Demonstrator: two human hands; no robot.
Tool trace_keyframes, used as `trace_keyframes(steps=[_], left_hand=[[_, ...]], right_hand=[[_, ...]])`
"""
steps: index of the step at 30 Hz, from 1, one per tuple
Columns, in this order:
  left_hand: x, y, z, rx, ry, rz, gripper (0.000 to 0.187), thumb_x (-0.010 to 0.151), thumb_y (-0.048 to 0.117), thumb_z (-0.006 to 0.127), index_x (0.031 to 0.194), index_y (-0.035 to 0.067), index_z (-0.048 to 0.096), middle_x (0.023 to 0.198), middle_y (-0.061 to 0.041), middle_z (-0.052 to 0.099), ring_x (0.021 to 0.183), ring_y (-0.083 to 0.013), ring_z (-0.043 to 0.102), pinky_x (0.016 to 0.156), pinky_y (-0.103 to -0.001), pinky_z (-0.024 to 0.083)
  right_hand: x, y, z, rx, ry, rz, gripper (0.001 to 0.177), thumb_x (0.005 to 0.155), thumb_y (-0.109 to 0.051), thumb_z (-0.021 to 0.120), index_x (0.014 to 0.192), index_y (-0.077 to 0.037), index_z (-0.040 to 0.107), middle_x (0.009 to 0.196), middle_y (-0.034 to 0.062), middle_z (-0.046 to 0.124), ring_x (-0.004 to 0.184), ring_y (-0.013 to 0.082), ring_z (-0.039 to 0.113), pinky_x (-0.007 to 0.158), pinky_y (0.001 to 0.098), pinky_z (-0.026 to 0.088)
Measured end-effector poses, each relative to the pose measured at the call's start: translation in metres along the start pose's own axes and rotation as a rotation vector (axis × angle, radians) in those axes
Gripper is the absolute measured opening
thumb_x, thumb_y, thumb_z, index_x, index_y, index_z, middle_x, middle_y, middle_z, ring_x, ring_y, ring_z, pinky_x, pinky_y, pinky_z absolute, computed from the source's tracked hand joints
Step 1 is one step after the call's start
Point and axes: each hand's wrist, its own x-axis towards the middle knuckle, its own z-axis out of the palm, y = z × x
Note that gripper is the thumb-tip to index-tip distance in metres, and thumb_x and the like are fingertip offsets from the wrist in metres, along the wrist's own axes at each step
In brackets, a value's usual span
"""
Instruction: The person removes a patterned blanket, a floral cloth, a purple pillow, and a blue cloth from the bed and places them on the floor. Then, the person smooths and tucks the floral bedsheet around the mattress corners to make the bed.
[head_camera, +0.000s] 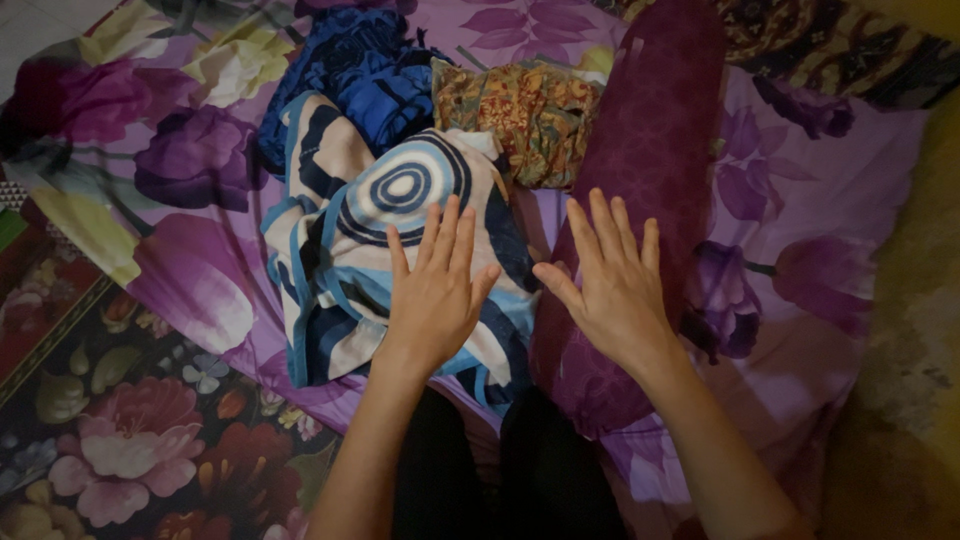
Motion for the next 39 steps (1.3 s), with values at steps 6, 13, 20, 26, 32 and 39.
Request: trace_keyframes(steps=[6, 13, 20, 26, 32, 39], left_hand=[[-0.001, -0.002, 0.005, -0.042, 0.000, -0.013, 0.069, 0.106, 0.044, 0.049, 0.157, 0.001, 0.036, 0.166, -0.020, 0.030, 0.155, -0.0382, 0.025, 0.119, -0.070, 0.011], [-0.002, -0.018, 0.040, -0.069, 0.001, -0.031, 0.069, 0.096, 0.048, 0.062, 0.155, 0.018, 0.044, 0.164, -0.019, 0.031, 0.151, -0.0429, 0.027, 0.114, -0.075, 0.017], [-0.018, -0.072, 0.120, -0.089, -0.102, -0.199, 0.070, 0.090, 0.043, 0.069, 0.154, 0.025, 0.046, 0.166, -0.016, 0.029, 0.152, -0.0430, 0.027, 0.112, -0.075, 0.022], [-0.030, -0.156, 0.167, 0.053, -0.049, -0.434, 0.080, 0.084, 0.050, 0.075, 0.154, 0.026, 0.045, 0.167, -0.018, 0.023, 0.151, -0.0462, 0.024, 0.110, -0.080, 0.018], [-0.051, -0.230, 0.173, 0.025, 0.078, -0.826, 0.107, 0.076, 0.062, 0.081, 0.161, 0.019, 0.032, 0.166, -0.028, 0.017, 0.150, -0.0488, 0.023, 0.112, -0.070, 0.023], [-0.051, -0.223, 0.220, -0.529, 0.000, -1.036, 0.107, 0.070, 0.058, 0.082, 0.145, -0.007, 0.042, 0.124, -0.028, 0.071, 0.112, -0.0410, 0.072, 0.098, -0.043, 0.055]], right_hand=[[0.000, 0.001, 0.004, 0.000, -0.004, 0.004, 0.079, 0.100, -0.061, 0.051, 0.155, -0.005, 0.043, 0.162, 0.0277, 0.034, 0.150, 0.0474, 0.029, 0.117, 0.0687, 0.016], [0.005, 0.006, 0.037, 0.128, 0.099, -0.036, 0.064, 0.096, -0.042, 0.067, 0.148, -0.008, 0.053, 0.152, 0.0233, 0.048, 0.139, 0.0447, 0.046, 0.111, 0.0585, 0.034], [0.016, 0.038, 0.148, 0.471, 0.002, 0.100, 0.048, 0.094, -0.025, 0.072, 0.139, -0.009, 0.062, 0.134, 0.0152, 0.066, 0.121, 0.0339, 0.065, 0.100, 0.0421, 0.051], [0.016, 0.105, 0.293, 0.688, -0.089, 0.413, 0.075, 0.085, -0.034, 0.081, 0.145, -0.002, 0.050, 0.134, 0.0195, 0.063, 0.119, 0.0304, 0.063, 0.098, 0.0391, 0.050], [-0.007, 0.128, 0.361, 0.990, -0.243, 0.774, 0.084, 0.077, -0.034, 0.088, 0.145, -0.002, 0.050, 0.127, 0.0143, 0.066, 0.112, 0.0242, 0.064, 0.094, 0.0336, 0.052], [0.008, 0.089, 0.362, 1.127, -0.398, 1.071, 0.083, 0.072, -0.023, 0.088, 0.143, -0.010, 0.048, 0.120, 0.0055, 0.065, 0.106, 0.0191, 0.064, 0.084, 0.0370, 0.056]])
